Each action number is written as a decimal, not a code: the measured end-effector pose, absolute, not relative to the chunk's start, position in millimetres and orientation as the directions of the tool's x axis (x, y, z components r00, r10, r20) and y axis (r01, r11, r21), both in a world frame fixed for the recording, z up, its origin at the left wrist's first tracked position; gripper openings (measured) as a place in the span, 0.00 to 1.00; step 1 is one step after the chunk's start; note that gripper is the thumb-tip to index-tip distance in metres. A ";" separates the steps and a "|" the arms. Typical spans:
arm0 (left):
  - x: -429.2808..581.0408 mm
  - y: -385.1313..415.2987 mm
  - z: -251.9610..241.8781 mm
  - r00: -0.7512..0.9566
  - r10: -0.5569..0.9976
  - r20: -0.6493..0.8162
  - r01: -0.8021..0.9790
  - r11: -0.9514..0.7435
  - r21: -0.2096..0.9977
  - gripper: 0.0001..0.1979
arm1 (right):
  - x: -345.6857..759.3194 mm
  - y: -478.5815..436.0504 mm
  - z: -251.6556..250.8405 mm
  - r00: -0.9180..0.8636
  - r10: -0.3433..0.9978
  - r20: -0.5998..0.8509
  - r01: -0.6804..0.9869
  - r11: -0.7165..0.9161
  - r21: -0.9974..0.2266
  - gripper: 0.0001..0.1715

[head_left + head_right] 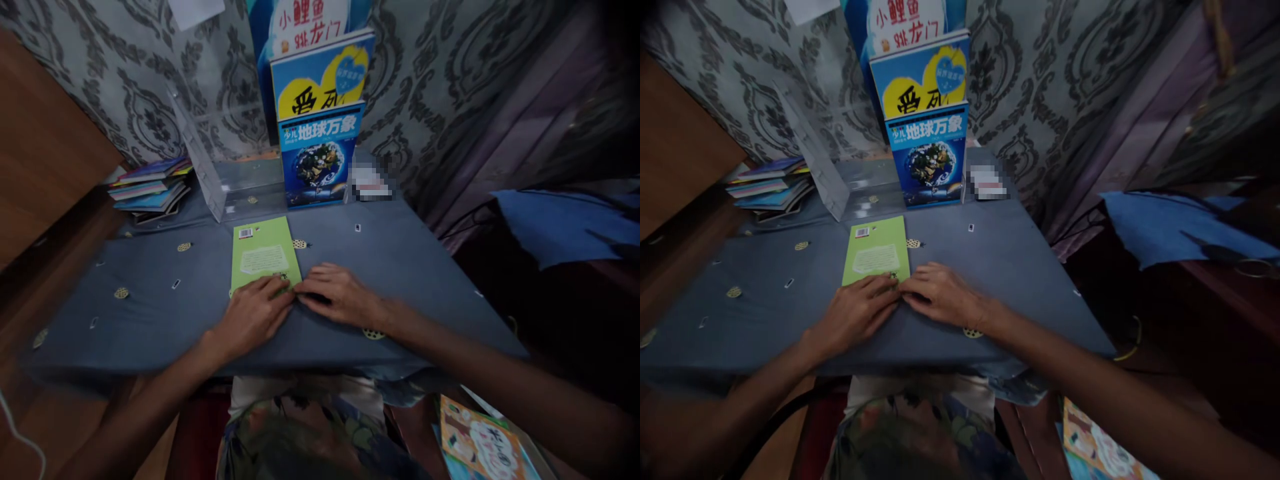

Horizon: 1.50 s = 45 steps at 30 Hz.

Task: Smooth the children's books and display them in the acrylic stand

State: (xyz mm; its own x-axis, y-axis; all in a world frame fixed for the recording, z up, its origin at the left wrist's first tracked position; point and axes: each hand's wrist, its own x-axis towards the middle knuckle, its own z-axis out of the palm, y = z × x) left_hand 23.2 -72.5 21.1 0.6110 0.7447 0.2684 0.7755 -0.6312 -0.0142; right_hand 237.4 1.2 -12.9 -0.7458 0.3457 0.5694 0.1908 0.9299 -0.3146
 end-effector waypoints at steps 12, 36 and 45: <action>3.1 47.2 37.9 0.641 0.767 -0.008 0.767 -0.641 0.001 0.20 | 237.9 1.1 -14.0 -0.818 0.255 0.516 0.241 0.966 -0.096 0.18; -14.1 -24.6 28.3 0.663 0.748 0.038 0.746 -0.664 0.054 0.19 | 211.9 72.1 -19.7 -0.720 0.568 0.399 0.490 0.823 -0.287 0.20; -24.3 -57.2 29.3 0.748 0.660 0.069 0.654 -0.751 0.093 0.17 | 205.5 54.5 -13.5 -0.684 0.645 0.340 0.573 0.764 -0.296 0.20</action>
